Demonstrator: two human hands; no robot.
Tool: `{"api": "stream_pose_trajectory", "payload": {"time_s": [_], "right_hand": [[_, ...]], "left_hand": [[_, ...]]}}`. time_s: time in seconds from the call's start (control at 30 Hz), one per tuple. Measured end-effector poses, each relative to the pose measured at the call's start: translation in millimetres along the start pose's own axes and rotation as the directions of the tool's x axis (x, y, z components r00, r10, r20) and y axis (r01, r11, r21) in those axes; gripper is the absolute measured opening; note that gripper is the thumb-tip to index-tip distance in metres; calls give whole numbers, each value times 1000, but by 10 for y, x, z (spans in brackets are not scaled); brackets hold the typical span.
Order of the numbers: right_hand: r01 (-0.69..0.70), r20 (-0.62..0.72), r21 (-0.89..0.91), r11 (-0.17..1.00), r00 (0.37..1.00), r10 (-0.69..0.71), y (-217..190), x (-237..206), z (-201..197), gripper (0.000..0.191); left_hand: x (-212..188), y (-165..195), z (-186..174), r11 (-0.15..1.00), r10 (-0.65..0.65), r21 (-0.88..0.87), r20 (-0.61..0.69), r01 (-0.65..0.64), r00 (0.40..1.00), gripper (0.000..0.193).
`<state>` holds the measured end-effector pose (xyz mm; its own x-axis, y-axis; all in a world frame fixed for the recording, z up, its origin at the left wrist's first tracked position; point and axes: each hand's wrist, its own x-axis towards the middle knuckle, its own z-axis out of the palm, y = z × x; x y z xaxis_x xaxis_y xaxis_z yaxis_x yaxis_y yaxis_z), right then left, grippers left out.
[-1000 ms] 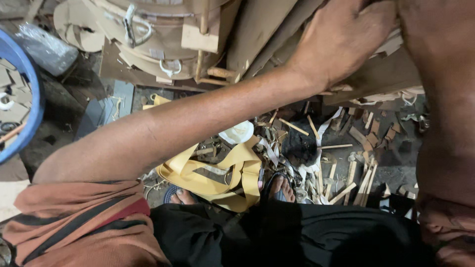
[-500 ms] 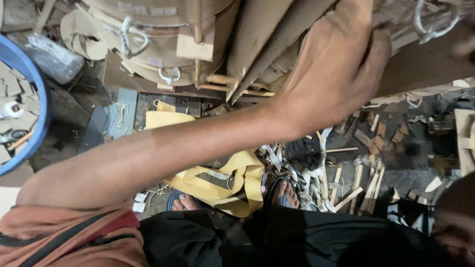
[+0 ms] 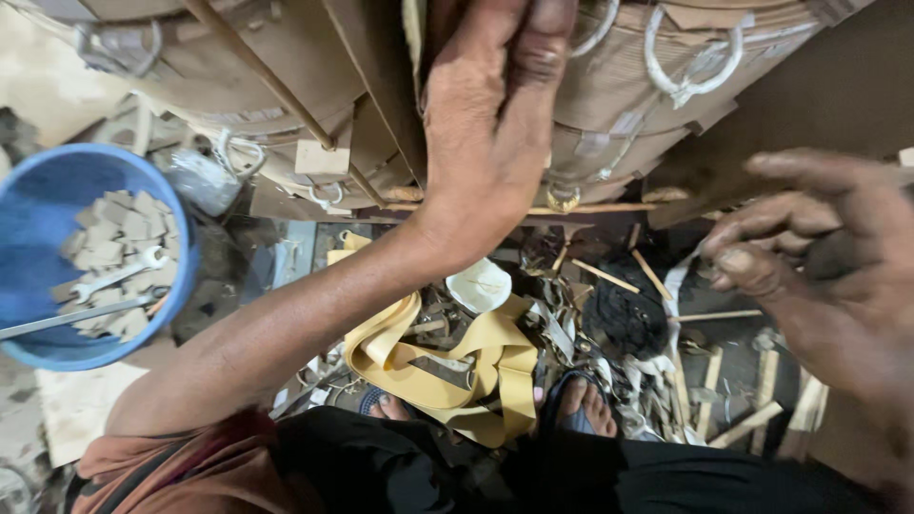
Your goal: The person sits on the floor of a cluttered workshop and works with long yellow paper-like strips. They tear or fold small pieces from a strip, then reach up and hook or press the folded pieces onto a slatted wooden frame structure above them, repeating this handling across the episode.
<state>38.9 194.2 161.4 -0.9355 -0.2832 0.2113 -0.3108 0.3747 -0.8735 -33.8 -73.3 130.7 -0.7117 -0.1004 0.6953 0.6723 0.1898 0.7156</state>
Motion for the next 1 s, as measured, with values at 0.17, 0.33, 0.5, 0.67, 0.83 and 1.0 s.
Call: {"api": "stream_pose_trajectory", "payload": {"time_s": [0.17,0.33,0.5,0.67,0.83,1.0], "right_hand": [[258,-44,14,966,965,-258,31,148,128,54],[437,-93,-120,892,889,-448,184,296,40,35],[544,62,-479,689,803,-592,153,533,-54,30],[485,60,-329,810,867,-495,35,747,102,26],[359,111,-263,895,933,-342,331,583,162,29],[212,125,-238,948,975,-186,804,151,96,33]], "left_hand": [[-137,11,-119,914,-249,355,111,196,962,40],[-525,95,-244,789,-1,578,340,-208,940,50],[-485,199,-379,840,-103,526,399,-135,911,33],[-98,587,-188,767,233,423,517,-483,824,20],[160,596,62,673,342,364,618,-644,707,27],[34,430,-36,677,264,278,772,-681,578,28]]}}
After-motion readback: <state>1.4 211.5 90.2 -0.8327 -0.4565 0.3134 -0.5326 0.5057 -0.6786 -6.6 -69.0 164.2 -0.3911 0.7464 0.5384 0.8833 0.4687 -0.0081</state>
